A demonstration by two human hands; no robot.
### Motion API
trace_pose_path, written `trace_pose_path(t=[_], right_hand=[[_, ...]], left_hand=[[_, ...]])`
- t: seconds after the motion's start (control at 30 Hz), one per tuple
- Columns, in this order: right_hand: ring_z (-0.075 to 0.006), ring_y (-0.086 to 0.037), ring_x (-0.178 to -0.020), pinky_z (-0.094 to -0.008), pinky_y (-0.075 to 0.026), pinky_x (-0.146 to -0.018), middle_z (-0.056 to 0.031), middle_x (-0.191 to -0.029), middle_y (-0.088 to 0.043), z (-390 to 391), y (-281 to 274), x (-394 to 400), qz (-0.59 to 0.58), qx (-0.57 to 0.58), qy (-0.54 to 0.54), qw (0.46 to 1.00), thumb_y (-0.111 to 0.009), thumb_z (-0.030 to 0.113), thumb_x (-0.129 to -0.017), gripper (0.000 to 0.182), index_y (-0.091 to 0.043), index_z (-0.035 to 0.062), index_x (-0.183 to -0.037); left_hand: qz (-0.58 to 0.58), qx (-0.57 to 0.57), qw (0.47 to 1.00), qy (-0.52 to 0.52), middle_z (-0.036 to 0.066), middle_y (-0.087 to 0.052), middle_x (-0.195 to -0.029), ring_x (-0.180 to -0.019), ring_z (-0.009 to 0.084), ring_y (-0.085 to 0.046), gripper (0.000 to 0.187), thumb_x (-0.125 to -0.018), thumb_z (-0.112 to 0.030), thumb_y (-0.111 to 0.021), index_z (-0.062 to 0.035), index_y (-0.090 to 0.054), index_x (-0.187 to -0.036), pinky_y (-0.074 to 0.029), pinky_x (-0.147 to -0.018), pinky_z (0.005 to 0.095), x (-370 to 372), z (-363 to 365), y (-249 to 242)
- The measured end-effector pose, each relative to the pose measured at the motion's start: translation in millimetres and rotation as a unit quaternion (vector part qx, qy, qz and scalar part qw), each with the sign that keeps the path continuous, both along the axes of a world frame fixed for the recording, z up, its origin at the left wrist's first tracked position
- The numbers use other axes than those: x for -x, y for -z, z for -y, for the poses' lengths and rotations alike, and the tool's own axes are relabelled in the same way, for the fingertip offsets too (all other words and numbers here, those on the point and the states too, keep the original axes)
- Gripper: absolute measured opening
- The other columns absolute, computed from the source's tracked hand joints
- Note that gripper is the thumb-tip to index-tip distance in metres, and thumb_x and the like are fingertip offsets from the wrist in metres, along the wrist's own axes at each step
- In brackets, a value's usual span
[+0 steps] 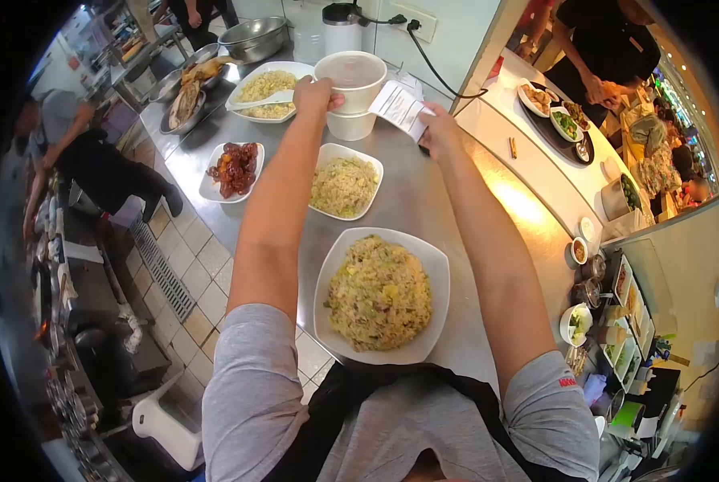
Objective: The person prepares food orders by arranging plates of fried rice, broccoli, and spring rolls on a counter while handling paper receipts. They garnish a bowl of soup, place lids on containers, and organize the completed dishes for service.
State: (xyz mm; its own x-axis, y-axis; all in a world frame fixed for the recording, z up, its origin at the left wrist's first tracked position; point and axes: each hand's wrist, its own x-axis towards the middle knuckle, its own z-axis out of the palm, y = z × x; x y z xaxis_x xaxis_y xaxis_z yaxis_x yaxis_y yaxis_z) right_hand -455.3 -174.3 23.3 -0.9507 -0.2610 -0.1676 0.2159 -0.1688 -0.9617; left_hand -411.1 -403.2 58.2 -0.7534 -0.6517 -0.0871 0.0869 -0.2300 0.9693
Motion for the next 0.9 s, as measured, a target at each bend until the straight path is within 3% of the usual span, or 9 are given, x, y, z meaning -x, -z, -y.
trace_pose_path(t=[0.2, 0.43, 0.47, 0.57, 0.6, 0.63, 0.7, 0.8, 0.9], right_hand=[[-0.0183, -0.062, -0.06, -0.0313, -0.05, -0.045, -0.0108, -0.079, -0.065, 19, 21, 7, -0.032, -0.143, 0.039, 0.988, -0.052, 0.007, -0.079, 0.029, -0.061, 0.0071, -0.106], [-0.02, -0.064, -0.053, -0.0294, -0.051, -0.044, -0.015, -0.08, -0.066, 51, 16, 16, -0.093, -0.182, 0.018, 0.979, -0.052, 0.007, -0.079, 0.03, -0.062, 0.005, -0.106], [-0.024, -0.066, -0.063, -0.0347, -0.054, -0.055, -0.0161, -0.082, -0.066, 51, 10, 14, -0.091, -0.195, 0.01, 0.976, -0.054, 0.013, -0.081, 0.027, -0.062, 0.005, -0.105], [-0.0289, -0.065, -0.081, -0.0439, -0.052, -0.074, -0.0164, -0.089, -0.066, 35, 21, 36, -0.29, -0.424, 0.126, 0.849, -0.054, 0.023, -0.084, 0.027, -0.063, 0.0045, -0.102], [-0.0311, -0.057, -0.102, -0.0483, -0.044, -0.088, -0.0162, -0.107, -0.061, 26, 33, 45, -0.33, -0.464, 0.125, 0.813, -0.052, 0.031, -0.085, 0.032, -0.061, 0.0078, -0.105], [-0.0311, -0.055, -0.105, -0.0479, -0.044, -0.088, -0.0159, -0.111, -0.058, 13, 49, 48, -0.352, -0.533, 0.118, 0.76, -0.051, 0.031, -0.085, 0.032, -0.06, 0.0098, -0.108], [-0.0312, -0.051, -0.11, -0.0471, -0.044, -0.088, -0.0152, -0.12, -0.053, -9, 54, 22, -0.385, -0.66, 0.102, 0.638, -0.051, 0.031, -0.085, 0.033, -0.058, 0.0138, -0.112], [-0.0323, -0.046, -0.115, -0.0467, -0.043, -0.09, -0.0144, -0.128, -0.046, -39, 65, 19, -0.318, -0.61, 0.008, 0.726, -0.051, 0.032, -0.085, 0.035, -0.054, 0.0193, -0.117], [-0.0322, -0.047, -0.115, -0.0472, -0.043, -0.09, -0.0137, -0.13, -0.045, -79, 55, 23, -0.291, -0.648, -0.035, 0.703, -0.054, 0.034, -0.083, 0.036, -0.056, 0.0202, -0.116]], left_hand=[[-0.013, -0.154, 0.988, 0.012, 0.01, -0.051, -0.069, -0.05, 0.0195, -0.058, 0.009, -0.075, 0.0, -0.057, 0.0076, -0.052, -0.078, -0.056, -0.044, 0.023, 7, 28, -12], [-0.034, -0.129, 0.99, 0.053, 0.007, -0.048, -0.071, -0.056, 0.02, -0.059, 0.011, -0.079, -0.006, -0.058, 0.0041, -0.052, -0.077, -0.058, -0.05, 0.0277, -5, 28, -1], [-0.026, -0.123, 0.99, 0.056, 0.006, -0.049, -0.072, -0.058, 0.0195, -0.059, 0.012, -0.08, -0.009, -0.057, 0.0032, -0.053, -0.08, -0.056, -0.05, 0.0282, -13, 26, 1], [0.022, -0.036, 0.997, 0.059, 0.005, -0.051, -0.075, -0.061, 0.0175, -0.058, 0.019, -0.084, -0.017, -0.054, 0.0002, -0.057, -0.089, -0.053, -0.05, 0.029, -23, 26, 10], [0.056, 0.039, 0.996, 0.054, 0.005, -0.051, -0.076, -0.062, 0.0166, -0.058, 0.021, -0.085, -0.02, -0.053, -0.001, -0.057, -0.092, -0.051, -0.05, 0.0287, -20, 33, 24], [0.087, 0.114, 0.988, 0.05, 0.004, -0.052, -0.077, -0.063, 0.0157, -0.057, 0.023, -0.085, -0.022, -0.052, -0.0022, -0.058, -0.096, -0.049, -0.05, 0.0284, -16, 39, 39], [0.112, 0.127, 0.982, 0.083, 0.005, -0.055, -0.079, -0.063, 0.0138, -0.056, 0.022, -0.084, -0.019, -0.053, -0.0017, -0.058, -0.097, -0.048, -0.049, 0.0259, -6, 41, 59], [0.106, 0.113, 0.981, 0.118, 0.008, -0.059, -0.071, -0.052, 0.0136, -0.055, 0.026, -0.081, -0.014, -0.052, 0.0015, -0.06, -0.1, -0.049, -0.047, 0.0241, 4, 39, 69], [0.127, 0.124, 0.968, 0.18, 0.009, -0.06, -0.073, -0.053, 0.0145, -0.056, 0.025, -0.08, -0.011, -0.053, 0.0035, -0.059, -0.099, -0.05, -0.049, 0.0245, 5, 41, 59]])
